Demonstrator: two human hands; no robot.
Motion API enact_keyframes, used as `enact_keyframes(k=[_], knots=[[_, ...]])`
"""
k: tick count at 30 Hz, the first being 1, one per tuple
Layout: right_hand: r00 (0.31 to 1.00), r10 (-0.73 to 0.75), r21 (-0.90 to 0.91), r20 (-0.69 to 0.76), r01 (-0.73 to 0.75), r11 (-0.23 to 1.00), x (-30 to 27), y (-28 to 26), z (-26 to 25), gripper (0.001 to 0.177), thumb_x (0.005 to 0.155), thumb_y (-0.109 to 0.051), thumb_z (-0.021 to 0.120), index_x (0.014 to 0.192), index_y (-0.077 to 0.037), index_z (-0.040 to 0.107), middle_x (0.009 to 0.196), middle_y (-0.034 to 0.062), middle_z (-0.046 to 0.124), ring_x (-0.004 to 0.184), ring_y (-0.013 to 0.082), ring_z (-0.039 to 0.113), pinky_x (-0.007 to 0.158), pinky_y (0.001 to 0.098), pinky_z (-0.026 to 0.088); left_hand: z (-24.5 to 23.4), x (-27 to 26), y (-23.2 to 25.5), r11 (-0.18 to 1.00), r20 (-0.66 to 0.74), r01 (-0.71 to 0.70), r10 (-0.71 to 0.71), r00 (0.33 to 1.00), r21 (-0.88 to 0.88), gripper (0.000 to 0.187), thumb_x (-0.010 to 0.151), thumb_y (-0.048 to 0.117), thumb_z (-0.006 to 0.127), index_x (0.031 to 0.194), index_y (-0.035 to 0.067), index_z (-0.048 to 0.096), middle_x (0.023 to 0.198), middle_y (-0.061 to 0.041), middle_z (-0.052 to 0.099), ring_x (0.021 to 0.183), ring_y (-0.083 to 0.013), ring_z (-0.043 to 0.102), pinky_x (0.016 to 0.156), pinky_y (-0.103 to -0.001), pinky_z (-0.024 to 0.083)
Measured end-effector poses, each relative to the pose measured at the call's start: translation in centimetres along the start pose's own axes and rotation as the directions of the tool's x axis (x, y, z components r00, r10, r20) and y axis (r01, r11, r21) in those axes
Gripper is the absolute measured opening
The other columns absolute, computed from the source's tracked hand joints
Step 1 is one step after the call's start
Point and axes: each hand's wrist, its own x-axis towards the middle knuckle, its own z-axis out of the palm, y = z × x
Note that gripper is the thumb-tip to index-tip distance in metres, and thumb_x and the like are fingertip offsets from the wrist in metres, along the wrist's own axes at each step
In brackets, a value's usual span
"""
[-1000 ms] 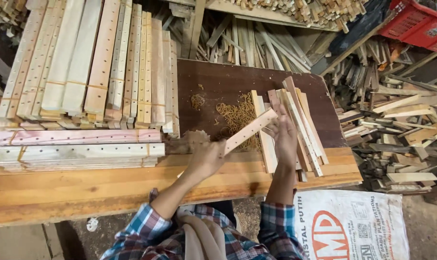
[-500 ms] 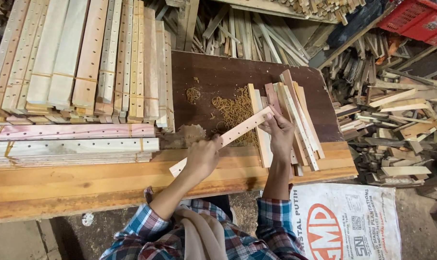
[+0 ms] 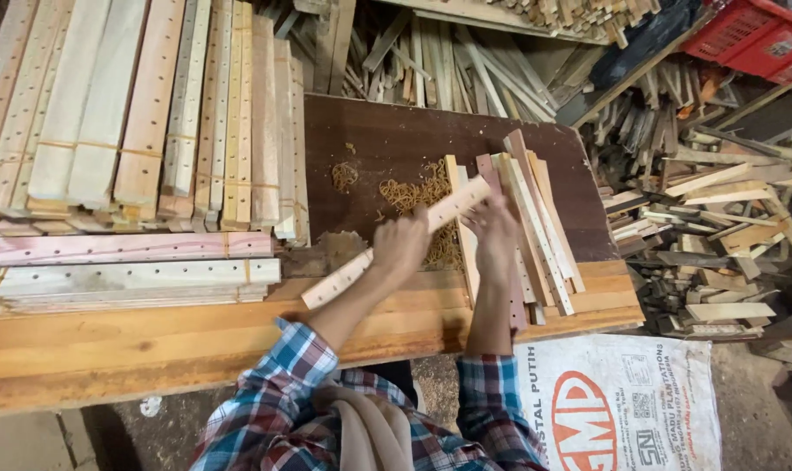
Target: Wrapping rubber bands around wooden slats and stacking them in a workshop
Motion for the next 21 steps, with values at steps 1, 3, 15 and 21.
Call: enact_keyframes(k=[1, 3, 15, 21], knots=[[0.996, -0.034, -0.115, 0.088, 0.044, 0.992, 0.5, 0.3, 0.8, 0.04, 0.105, -0.029, 0.052, 0.117, 0.006, 0.067, 0.091, 0.0207, 0.07, 0.082, 0.0318, 0.075, 0.077, 0.0455, 0.067, -2.2, 0.2, 0.1, 0.999, -0.018, 0.026, -0.026, 0.999, -0.03, 0.049, 0.093, 0.021, 0.063, 0.133, -0.005, 0.053, 0.078, -0.021, 0.074, 0.073, -0.0402, 0.075, 0.065, -0.053, 0.06], [0.984, -0.046, -0.23, 0.174, 0.086, 0.969, 2.3, 3.0, 1.5, 0.027, 0.104, -0.013, 0.055, 0.108, 0.01, 0.069, 0.093, 0.0265, 0.068, 0.092, 0.0404, 0.074, 0.083, 0.0526, 0.064, -3.1, 0.9, -0.9, 0.996, -0.025, 0.056, -0.058, 0.998, -0.064, 0.046, 0.093, 0.017, 0.06, 0.133, -0.005, 0.054, 0.076, -0.02, 0.074, 0.069, -0.0385, 0.076, 0.064, -0.052, 0.06], [0.986, -0.006, -0.974, 0.17, 0.168, 0.15, 9.0, 14.0, 4.8, 0.018, 0.081, -0.035, 0.074, 0.093, -0.025, 0.081, 0.081, 0.0203, 0.074, 0.085, 0.0434, 0.073, 0.08, 0.0526, 0.061, -4.4, 3.5, -5.2, 0.951, 0.01, 0.288, -0.289, 0.957, -0.113, 0.04, 0.092, 0.031, 0.065, 0.12, 0.004, 0.056, 0.094, -0.022, 0.075, 0.091, -0.0451, 0.074, 0.082, -0.056, 0.059], [0.959, -0.129, -0.937, 0.251, 0.274, 0.217, 6.9, 11.1, 5.8, 0.014, 0.079, -0.017, 0.081, 0.084, -0.004, 0.079, 0.071, 0.021, 0.072, 0.07, 0.0436, 0.072, 0.065, 0.0519, 0.061, -4.1, 3.0, -5.0, 0.963, 0.028, 0.241, -0.239, 0.971, -0.124, 0.039, 0.09, 0.025, 0.067, 0.118, 0.0, 0.056, 0.093, -0.027, 0.073, 0.087, -0.0484, 0.073, 0.075, -0.057, 0.059]])
